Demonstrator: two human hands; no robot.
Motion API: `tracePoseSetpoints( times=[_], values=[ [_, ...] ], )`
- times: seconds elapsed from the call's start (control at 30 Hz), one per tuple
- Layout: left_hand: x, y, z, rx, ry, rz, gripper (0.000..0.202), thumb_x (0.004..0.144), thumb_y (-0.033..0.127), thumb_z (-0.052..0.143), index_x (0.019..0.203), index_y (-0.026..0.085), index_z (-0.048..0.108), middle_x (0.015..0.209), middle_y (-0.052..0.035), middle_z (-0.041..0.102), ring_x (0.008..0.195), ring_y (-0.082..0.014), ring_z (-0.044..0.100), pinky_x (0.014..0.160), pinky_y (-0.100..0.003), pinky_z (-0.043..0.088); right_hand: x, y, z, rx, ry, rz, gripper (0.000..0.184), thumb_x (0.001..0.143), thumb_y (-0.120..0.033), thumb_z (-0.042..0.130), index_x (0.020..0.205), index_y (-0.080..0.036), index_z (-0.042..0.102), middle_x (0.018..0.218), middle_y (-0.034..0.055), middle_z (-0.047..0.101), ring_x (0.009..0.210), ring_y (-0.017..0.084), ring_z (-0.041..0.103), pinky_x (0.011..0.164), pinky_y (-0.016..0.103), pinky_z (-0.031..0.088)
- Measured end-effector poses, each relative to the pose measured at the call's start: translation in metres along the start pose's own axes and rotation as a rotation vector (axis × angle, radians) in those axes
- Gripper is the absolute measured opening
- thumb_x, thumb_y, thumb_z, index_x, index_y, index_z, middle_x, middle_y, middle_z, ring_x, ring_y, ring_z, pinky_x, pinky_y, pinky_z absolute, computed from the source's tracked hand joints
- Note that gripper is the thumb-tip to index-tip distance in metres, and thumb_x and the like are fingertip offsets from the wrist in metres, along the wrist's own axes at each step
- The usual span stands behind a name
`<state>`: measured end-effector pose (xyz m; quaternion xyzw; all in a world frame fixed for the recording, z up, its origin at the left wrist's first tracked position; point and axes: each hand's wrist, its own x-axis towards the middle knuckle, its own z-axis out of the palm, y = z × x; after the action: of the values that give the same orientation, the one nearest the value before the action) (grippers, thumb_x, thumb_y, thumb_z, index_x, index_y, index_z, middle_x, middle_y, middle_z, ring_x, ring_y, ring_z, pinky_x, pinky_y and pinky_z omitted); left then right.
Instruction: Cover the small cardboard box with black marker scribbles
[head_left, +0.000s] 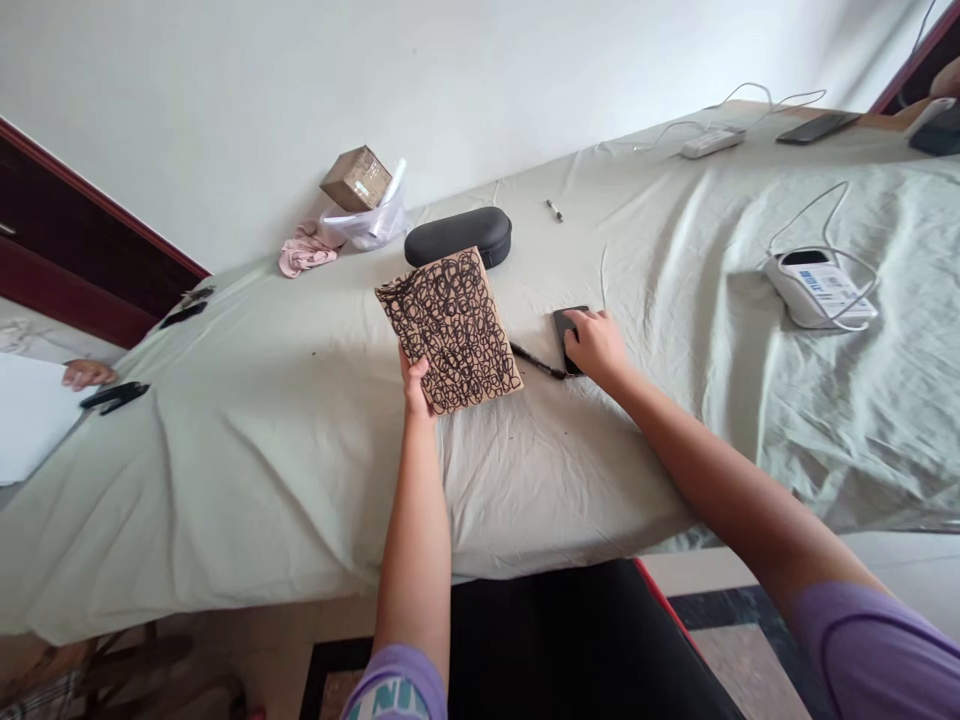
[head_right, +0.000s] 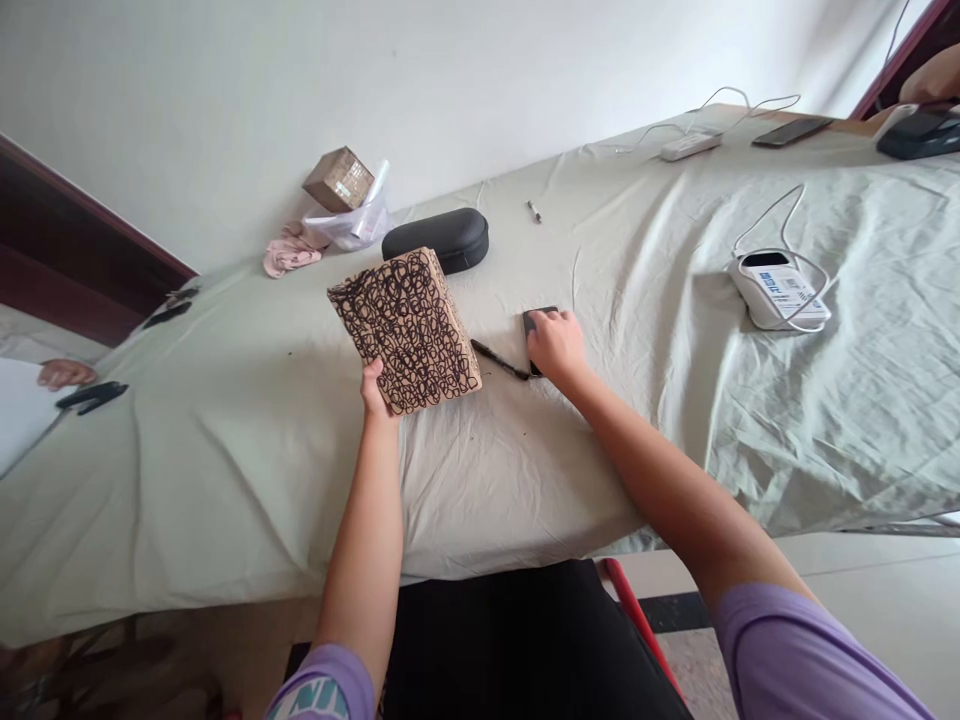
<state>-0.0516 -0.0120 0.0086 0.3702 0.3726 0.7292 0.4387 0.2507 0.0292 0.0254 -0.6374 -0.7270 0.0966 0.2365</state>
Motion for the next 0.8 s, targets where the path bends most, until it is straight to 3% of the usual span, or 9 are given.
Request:
tracePoseSetpoints(
  times=[0.07, 0.13, 0.27, 0.37, 0.47, 0.53, 0.67, 0.8],
  values=[
    [-0.001, -0.002, 0.004, -0.02, 0.004, 0.051, 0.085, 0.061, 0.055, 0.085, 0.137, 0.026, 0.062, 0.142, -0.0094, 0.07, 0.139, -0.0342, 0.061, 0.116, -0.047, 0.05, -0.001, 0.0, -0.005, -0.16, -0.008, 0.23, 0.053, 0.1, -0.038, 0.062, 0.14, -0.005, 0.064, 0.131, 0.0315, 0.068, 0.128, 0.046, 0.058, 0.101, 0.052, 0.045],
    [-0.001, -0.004, 0.008, -0.011, -0.008, 0.09, 0.085, 0.061, 0.054, 0.085, 0.14, 0.03, 0.063, 0.144, -0.0074, 0.07, 0.141, -0.0342, 0.061, 0.116, -0.046, 0.051, -0.002, 0.0, -0.009, -0.226, -0.057, 0.352, 0.065, 0.096, -0.05, 0.07, 0.14, -0.002, 0.06, 0.133, 0.0346, 0.065, 0.129, 0.048, 0.058, 0.1, 0.052, 0.044],
    [-0.003, -0.009, 0.014, 0.04, -0.032, 0.134, 0.086, 0.065, 0.057, 0.082, 0.146, 0.035, 0.063, 0.149, -0.0055, 0.069, 0.146, -0.0354, 0.06, 0.121, -0.05, 0.05, 0.001, 0.001, -0.012, -0.159, -0.119, 0.358, 0.083, 0.091, -0.057, 0.078, 0.148, -0.003, 0.05, 0.137, 0.0332, 0.064, 0.135, 0.048, 0.058, 0.108, 0.054, 0.042],
    [-0.005, -0.012, 0.016, 0.04, -0.052, 0.165, 0.086, 0.066, 0.056, 0.083, 0.146, 0.036, 0.064, 0.155, -0.0042, 0.065, 0.151, -0.0356, 0.057, 0.125, -0.05, 0.047, 0.005, 0.004, -0.011, 0.031, -0.145, 0.355, 0.066, 0.086, -0.051, 0.081, 0.133, -0.009, 0.06, 0.128, 0.0262, 0.07, 0.123, 0.043, 0.065, 0.102, 0.052, 0.049],
    [-0.005, -0.016, 0.016, 0.024, -0.074, 0.181, 0.085, 0.066, 0.057, 0.084, 0.147, 0.036, 0.064, 0.16, -0.0032, 0.062, 0.155, -0.0353, 0.052, 0.129, -0.05, 0.044, 0.007, 0.006, -0.009, 0.401, -0.176, 0.345, 0.024, 0.085, -0.036, 0.076, 0.097, -0.017, 0.067, 0.097, 0.0129, 0.072, 0.096, 0.032, 0.071, 0.086, 0.044, 0.056],
    [-0.004, -0.017, 0.016, 0.02, -0.079, 0.18, 0.086, 0.067, 0.057, 0.084, 0.148, 0.037, 0.063, 0.161, -0.0031, 0.061, 0.157, -0.0354, 0.051, 0.131, -0.051, 0.043, 0.007, 0.006, -0.008, 0.771, -0.135, 0.363, 0.015, 0.084, -0.033, 0.072, 0.087, -0.02, 0.065, 0.084, 0.0065, 0.069, 0.084, 0.026, 0.07, 0.08, 0.041, 0.058],
    [-0.002, -0.02, 0.017, 0.007, -0.094, 0.177, 0.09, 0.067, 0.058, 0.085, 0.151, 0.038, 0.061, 0.164, -0.003, 0.059, 0.159, -0.0362, 0.049, 0.133, -0.054, 0.039, 0.004, 0.001, -0.018, 1.517, 0.091, 0.34, 0.025, 0.081, -0.03, 0.071, 0.102, -0.025, 0.059, 0.097, 0.0016, 0.073, 0.096, 0.026, 0.077, 0.085, 0.046, 0.066],
    [-0.001, -0.023, 0.019, 0.027, -0.111, 0.141, 0.096, 0.066, 0.061, 0.087, 0.155, 0.037, 0.058, 0.164, -0.0051, 0.059, 0.158, -0.0374, 0.05, 0.133, -0.057, 0.039, -0.005, -0.018, -0.046, 1.88, 0.025, 0.188, 0.036, 0.083, -0.035, 0.07, 0.117, -0.026, 0.061, 0.117, 0.0067, 0.078, 0.118, 0.029, 0.077, 0.092, 0.052, 0.069]
  ],
)
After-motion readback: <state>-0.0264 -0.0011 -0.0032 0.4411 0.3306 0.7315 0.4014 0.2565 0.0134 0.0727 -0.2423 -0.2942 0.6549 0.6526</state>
